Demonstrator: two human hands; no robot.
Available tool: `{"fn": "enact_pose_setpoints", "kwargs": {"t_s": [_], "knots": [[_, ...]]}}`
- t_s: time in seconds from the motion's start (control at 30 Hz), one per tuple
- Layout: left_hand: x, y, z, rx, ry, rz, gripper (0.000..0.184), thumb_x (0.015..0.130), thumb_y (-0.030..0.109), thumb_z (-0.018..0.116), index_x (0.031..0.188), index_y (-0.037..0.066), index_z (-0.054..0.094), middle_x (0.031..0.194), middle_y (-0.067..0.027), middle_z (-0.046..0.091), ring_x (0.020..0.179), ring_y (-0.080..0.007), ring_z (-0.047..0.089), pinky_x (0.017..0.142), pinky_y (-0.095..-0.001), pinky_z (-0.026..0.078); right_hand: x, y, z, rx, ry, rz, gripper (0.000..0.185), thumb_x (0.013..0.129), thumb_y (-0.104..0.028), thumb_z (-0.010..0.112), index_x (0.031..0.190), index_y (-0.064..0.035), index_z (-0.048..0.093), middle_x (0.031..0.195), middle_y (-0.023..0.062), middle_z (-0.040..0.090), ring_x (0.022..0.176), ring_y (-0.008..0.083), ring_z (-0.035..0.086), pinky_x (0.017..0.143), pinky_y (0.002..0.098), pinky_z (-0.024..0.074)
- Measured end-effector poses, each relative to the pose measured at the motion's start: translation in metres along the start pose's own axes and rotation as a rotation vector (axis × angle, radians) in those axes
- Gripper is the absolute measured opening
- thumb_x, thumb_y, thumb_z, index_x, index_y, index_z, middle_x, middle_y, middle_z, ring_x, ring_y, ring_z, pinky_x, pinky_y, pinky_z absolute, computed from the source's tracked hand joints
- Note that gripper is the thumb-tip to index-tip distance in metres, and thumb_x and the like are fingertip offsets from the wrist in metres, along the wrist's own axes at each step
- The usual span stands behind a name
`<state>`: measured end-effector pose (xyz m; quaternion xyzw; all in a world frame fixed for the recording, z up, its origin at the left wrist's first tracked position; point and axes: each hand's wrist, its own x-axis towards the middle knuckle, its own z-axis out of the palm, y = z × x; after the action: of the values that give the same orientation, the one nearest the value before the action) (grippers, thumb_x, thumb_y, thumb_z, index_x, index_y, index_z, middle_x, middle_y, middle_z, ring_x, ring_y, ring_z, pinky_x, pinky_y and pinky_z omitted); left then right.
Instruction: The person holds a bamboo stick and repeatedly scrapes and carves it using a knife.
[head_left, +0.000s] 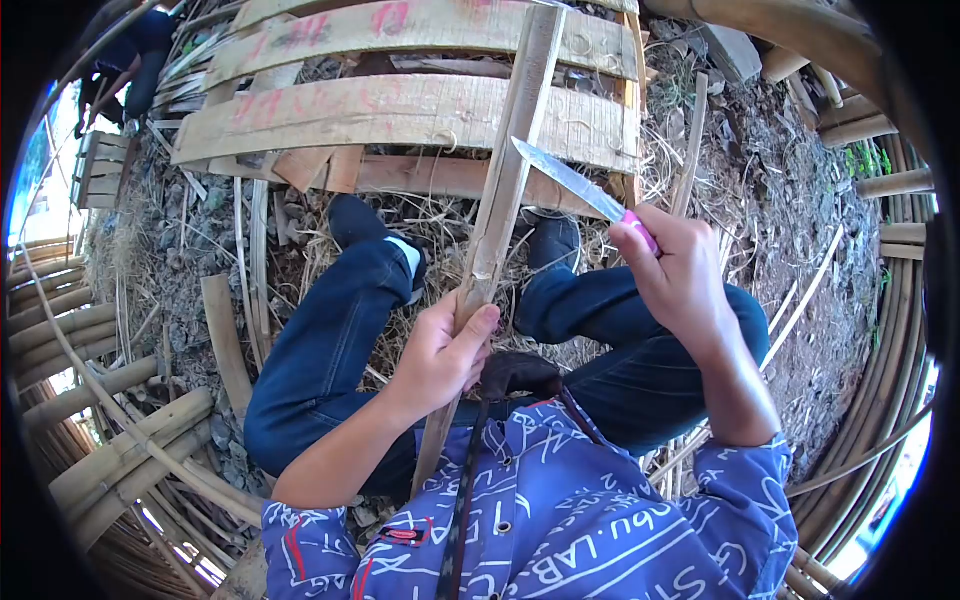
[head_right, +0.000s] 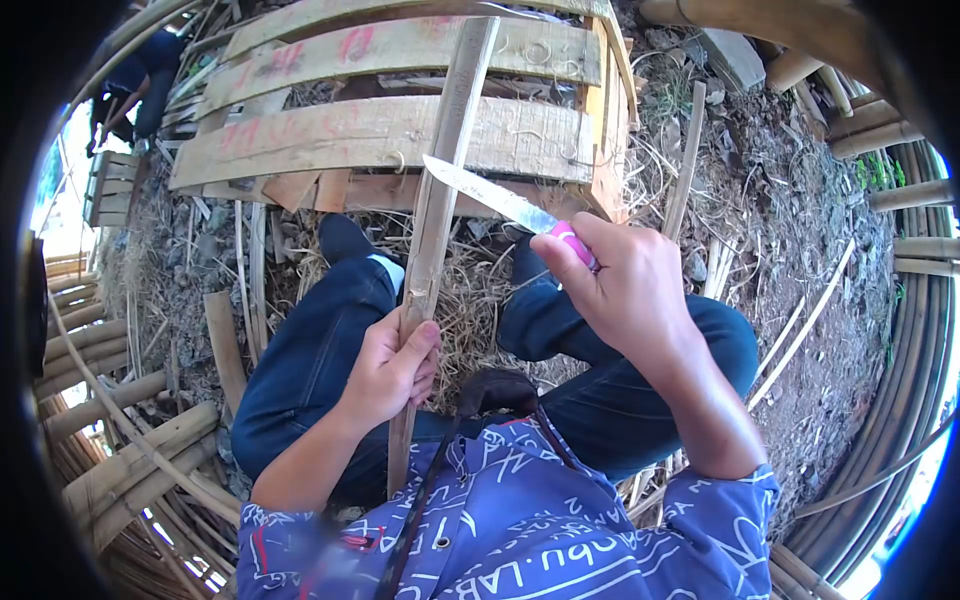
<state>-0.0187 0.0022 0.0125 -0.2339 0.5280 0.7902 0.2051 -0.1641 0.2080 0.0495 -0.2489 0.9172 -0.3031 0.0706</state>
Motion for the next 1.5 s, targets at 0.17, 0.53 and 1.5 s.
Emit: {"fn": "enact_pose_setpoints", "kwargs": {"t_s": [0.17,0.53,1.5], "knots": [[0.006,0.009,0.011,0.024,0.030,0.123,0.014,0.098,0.022,0.052,0.094,0.009,0.049,0.059,0.0059,0.040,0.047,-0.0021,0.038,0.039,-0.0199,0.032,0.019,-0.010,-0.020,0.089,-0.095,0.001,0.040,0.090,-0.039,0.059,0.070,-0.0043,0.059,0.054,0.0156,0.052,0.053,0.0343,0.057,0.050,0.0414,0.0416],[0.021,0.011,0.021,-0.222,-0.153,-0.063,0.022,0.101,0.030,0.044,0.092,0.010,0.048,0.066,0.0060,0.036,0.051,-0.0017,0.031,0.043,-0.0183,0.025,0.013,-0.009,-0.004,0.203,-0.089,-0.033,0.035,0.090,-0.033,0.061,0.073,-0.0033,0.061,0.055,0.0154,0.052,0.050,0.0347,0.054,0.048,0.0410,0.0403],[0.017,0.010,0.026,-0.099,-0.121,-0.058,0.026,0.102,0.032,0.041,0.087,0.010,0.044,0.061,0.0076,0.032,0.046,-0.0004,0.026,0.040,-0.0193,0.020,0.009,0.000,0.027,-0.247,0.123,-0.384,0.040,0.081,-0.044,0.067,0.065,-0.0102,0.053,0.056,0.0045,0.053,0.049,0.0233,0.057,0.044,0.0357,0.0437]]}}
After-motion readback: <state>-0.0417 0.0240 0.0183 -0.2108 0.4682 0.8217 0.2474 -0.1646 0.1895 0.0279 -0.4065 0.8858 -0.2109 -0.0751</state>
